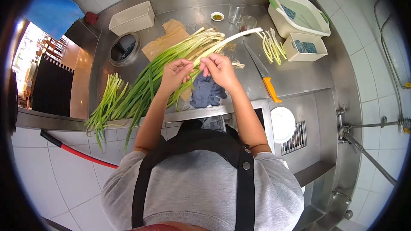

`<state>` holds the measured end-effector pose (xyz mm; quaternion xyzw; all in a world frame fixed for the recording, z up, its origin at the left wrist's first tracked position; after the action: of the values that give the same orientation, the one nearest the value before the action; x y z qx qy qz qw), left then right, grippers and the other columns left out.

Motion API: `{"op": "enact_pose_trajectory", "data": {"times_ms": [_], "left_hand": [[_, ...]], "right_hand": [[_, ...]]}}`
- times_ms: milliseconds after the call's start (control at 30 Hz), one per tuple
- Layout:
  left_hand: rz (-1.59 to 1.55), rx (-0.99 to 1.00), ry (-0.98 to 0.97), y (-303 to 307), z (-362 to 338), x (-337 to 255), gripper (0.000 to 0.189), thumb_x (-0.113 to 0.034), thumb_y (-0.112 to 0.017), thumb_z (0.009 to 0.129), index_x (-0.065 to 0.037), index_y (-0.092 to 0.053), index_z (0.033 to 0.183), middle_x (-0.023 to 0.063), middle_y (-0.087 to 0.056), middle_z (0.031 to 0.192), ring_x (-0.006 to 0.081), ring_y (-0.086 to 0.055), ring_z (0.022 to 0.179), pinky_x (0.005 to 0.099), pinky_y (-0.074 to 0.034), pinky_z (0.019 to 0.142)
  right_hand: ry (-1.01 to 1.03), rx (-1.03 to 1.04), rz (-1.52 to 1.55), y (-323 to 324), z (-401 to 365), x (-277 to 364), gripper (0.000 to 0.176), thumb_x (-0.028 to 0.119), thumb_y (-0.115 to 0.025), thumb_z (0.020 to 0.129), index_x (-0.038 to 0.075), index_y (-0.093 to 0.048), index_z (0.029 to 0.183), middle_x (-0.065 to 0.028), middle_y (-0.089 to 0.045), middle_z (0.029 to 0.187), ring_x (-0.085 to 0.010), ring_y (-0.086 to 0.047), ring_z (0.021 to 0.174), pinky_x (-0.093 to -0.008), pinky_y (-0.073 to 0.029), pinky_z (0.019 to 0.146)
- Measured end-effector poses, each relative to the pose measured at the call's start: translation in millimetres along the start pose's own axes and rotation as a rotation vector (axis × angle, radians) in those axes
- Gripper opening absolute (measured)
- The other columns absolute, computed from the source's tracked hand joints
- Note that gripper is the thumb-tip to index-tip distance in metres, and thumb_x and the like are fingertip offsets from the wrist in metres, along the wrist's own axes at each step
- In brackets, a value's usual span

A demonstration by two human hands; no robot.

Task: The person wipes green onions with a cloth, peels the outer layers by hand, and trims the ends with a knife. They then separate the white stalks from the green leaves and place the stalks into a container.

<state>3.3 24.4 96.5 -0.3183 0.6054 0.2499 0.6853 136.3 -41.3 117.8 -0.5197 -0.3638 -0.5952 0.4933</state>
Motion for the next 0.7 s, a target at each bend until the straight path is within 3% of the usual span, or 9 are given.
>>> {"op": "enact_pose_trajectory", "data": {"times_ms": [133, 200, 267, 300, 400, 500, 533, 667, 700], "left_hand": [[-0.023, 0.031, 0.078, 8, -2, -6, 0.014, -0.015, -0.062, 0.087, -0.002, -0.064, 0.091, 0.0029, -0.063, 0.071, 0.0028, -0.049, 0.05, 0.0148, -0.035, 0.041], [0.0, 0.019, 0.065, 18, -6, -15, 0.013, -0.015, -0.062, 0.087, -0.002, -0.064, 0.091, 0.0024, -0.062, 0.07, 0.0022, -0.048, 0.049, 0.0145, -0.034, 0.041], [0.021, 0.008, 0.049, 32, -8, -23, 0.013, -0.015, -0.062, 0.087, -0.002, -0.065, 0.091, 0.0018, -0.061, 0.069, 0.0016, -0.047, 0.049, 0.0142, -0.033, 0.04], [0.09, -0.029, 0.023, 44, -8, -28, 0.014, -0.016, -0.062, 0.087, -0.003, -0.066, 0.091, 0.0011, -0.062, 0.07, 0.0015, -0.048, 0.05, 0.0144, -0.034, 0.042], [0.172, -0.132, -0.002, 76, -11, -41, 0.016, -0.018, -0.062, 0.087, -0.004, -0.067, 0.091, -0.0003, -0.062, 0.07, 0.0015, -0.047, 0.051, 0.0147, -0.035, 0.045], [0.184, -0.235, 0.028, 100, -13, -51, 0.019, -0.02, -0.06, 0.089, -0.003, -0.067, 0.091, -0.0016, -0.058, 0.067, 0.0018, -0.045, 0.049, 0.0149, -0.034, 0.044], [0.183, -0.275, 0.053, 107, -13, -52, 0.02, -0.02, -0.058, 0.09, -0.002, -0.066, 0.091, -0.0022, -0.056, 0.066, 0.002, -0.044, 0.049, 0.0151, -0.034, 0.044], [0.163, -0.174, 0.01, 103, 4, -38, 0.022, -0.019, -0.055, 0.091, 0.001, -0.064, 0.096, 0.0009, -0.057, 0.075, 0.0053, -0.048, 0.06, 0.0186, -0.039, 0.051], [0.163, -0.17, 0.007, 101, 7, -33, 0.022, -0.019, -0.055, 0.091, 0.001, -0.064, 0.096, 0.0009, -0.057, 0.075, 0.0053, -0.048, 0.06, 0.0186, -0.039, 0.051]], "right_hand": [[0.047, 0.151, -0.194, 1, -4, 15, 0.014, 0.008, -0.051, 0.091, -0.001, -0.059, 0.084, -0.0021, -0.058, 0.067, -0.0072, -0.053, 0.054, -0.0217, -0.045, 0.051], [0.02, 0.006, -0.164, 18, -5, 20, 0.011, 0.001, -0.046, 0.089, -0.001, -0.057, 0.087, -0.0026, -0.059, 0.069, -0.008, -0.054, 0.056, -0.0228, -0.046, 0.053], [0.162, -0.3, -0.461, 83, 2, 41, 0.017, -0.003, -0.04, 0.086, 0.0, -0.056, 0.092, -0.0039, -0.059, 0.071, -0.0097, -0.056, 0.059, -0.0249, -0.047, 0.055], [0.297, -0.549, -0.282, 129, 1, 26, 0.016, 0.002, -0.042, 0.089, 0.001, -0.058, 0.09, -0.0041, -0.059, 0.071, -0.0099, -0.056, 0.058, -0.0248, -0.047, 0.055], [0.394, -0.976, -0.418, 222, -30, 60, 0.022, 0.017, -0.049, 0.093, 0.0, -0.059, 0.083, -0.0039, -0.058, 0.064, -0.0107, -0.056, 0.057, -0.0248, -0.046, 0.053], [0.361, -1.176, -0.444, 253, -58, 72, 0.027, 0.02, -0.048, 0.094, 0.001, -0.059, 0.078, -0.004, -0.058, 0.062, -0.0103, -0.056, 0.056, -0.0244, -0.044, 0.052], [0.361, -1.178, -0.445, 254, -60, 67, 0.027, 0.02, -0.048, 0.094, 0.001, -0.059, 0.078, -0.004, -0.058, 0.062, -0.0103, -0.056, 0.056, -0.0244, -0.044, 0.052], [-0.169, -0.549, -0.93, 210, -34, -3, 0.025, 0.02, -0.057, 0.087, -0.003, -0.062, 0.079, -0.0121, -0.062, 0.068, -0.0177, -0.059, 0.057, -0.0316, -0.045, 0.054], [-0.169, -0.355, -0.926, 186, -34, -27, 0.024, 0.02, -0.061, 0.082, -0.003, -0.064, 0.083, -0.0152, -0.064, 0.072, -0.0213, -0.06, 0.061, -0.0352, -0.047, 0.059]]}}
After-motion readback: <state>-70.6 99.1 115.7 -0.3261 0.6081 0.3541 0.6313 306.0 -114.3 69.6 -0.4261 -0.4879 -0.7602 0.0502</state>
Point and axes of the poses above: each hand's wrist, its own z-axis towards the middle knuckle, its own y-axis out of the back of the hand, x = y × z, the point moved 7 cm from there along z, towards the middle knuckle
